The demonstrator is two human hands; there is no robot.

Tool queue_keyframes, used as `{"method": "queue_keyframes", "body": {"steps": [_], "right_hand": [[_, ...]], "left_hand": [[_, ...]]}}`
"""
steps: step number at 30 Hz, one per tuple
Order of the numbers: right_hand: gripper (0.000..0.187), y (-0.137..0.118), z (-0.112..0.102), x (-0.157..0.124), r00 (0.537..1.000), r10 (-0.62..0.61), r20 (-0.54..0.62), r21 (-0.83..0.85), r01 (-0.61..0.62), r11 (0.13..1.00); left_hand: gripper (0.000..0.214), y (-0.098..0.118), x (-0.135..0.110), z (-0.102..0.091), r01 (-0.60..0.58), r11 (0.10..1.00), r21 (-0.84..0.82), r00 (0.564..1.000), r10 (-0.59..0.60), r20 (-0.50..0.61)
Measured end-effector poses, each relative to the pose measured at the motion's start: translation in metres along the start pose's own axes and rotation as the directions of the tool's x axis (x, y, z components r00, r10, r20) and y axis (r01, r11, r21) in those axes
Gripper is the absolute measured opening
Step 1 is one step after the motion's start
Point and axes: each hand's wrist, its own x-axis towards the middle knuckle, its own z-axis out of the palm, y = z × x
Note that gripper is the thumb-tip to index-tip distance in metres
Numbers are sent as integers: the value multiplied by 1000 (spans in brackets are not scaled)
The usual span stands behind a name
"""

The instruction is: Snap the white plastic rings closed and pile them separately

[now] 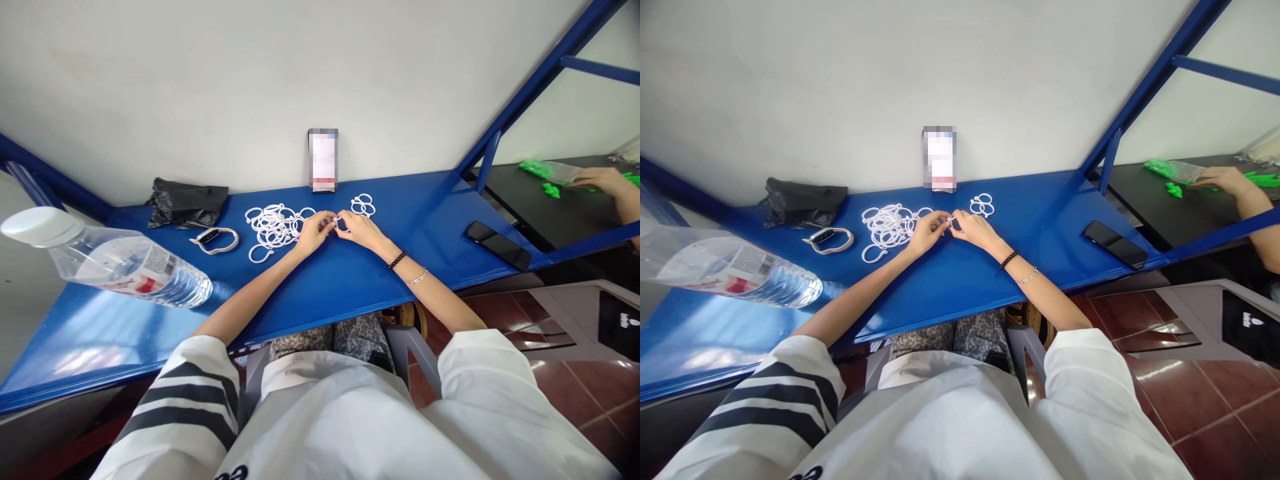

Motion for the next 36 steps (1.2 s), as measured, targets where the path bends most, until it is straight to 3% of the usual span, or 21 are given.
{"method": "queue_keyframes", "body": {"steps": [7, 15, 20, 24, 28, 32, 36], "right_hand": [[27, 1, 0, 0, 999, 17, 49, -6, -16, 1000], [16, 0, -3, 0, 999, -4, 36, 142, -1, 990], [15, -2, -8, 0, 1000, -10, 2, 296, 9, 955], [25, -2, -10, 2, 1000, 2, -16, 410, 4, 912], [33, -1, -14, 1, 999, -23, 30, 626, -1, 780], [32, 4, -23, 0, 987, -103, 127, 843, -52, 535], [39, 14, -26, 0, 949, -209, 235, 931, -159, 328]], "left_hand": [[24, 1, -1, 0, -14, 999, 47, 1000, 13, 28], [35, 4, -1, -1, 33, 998, 52, 999, -35, 36], [46, 10, 0, -4, 57, 990, -127, 988, -37, 152], [44, 12, 0, -8, 193, 948, -254, 961, -131, 242], [43, 14, -1, -9, 284, 866, -411, 938, -162, 307], [42, 16, -2, -8, 326, 766, -554, 920, -121, 373], [42, 13, -1, -8, 368, 698, -615, 907, -121, 404]]}}
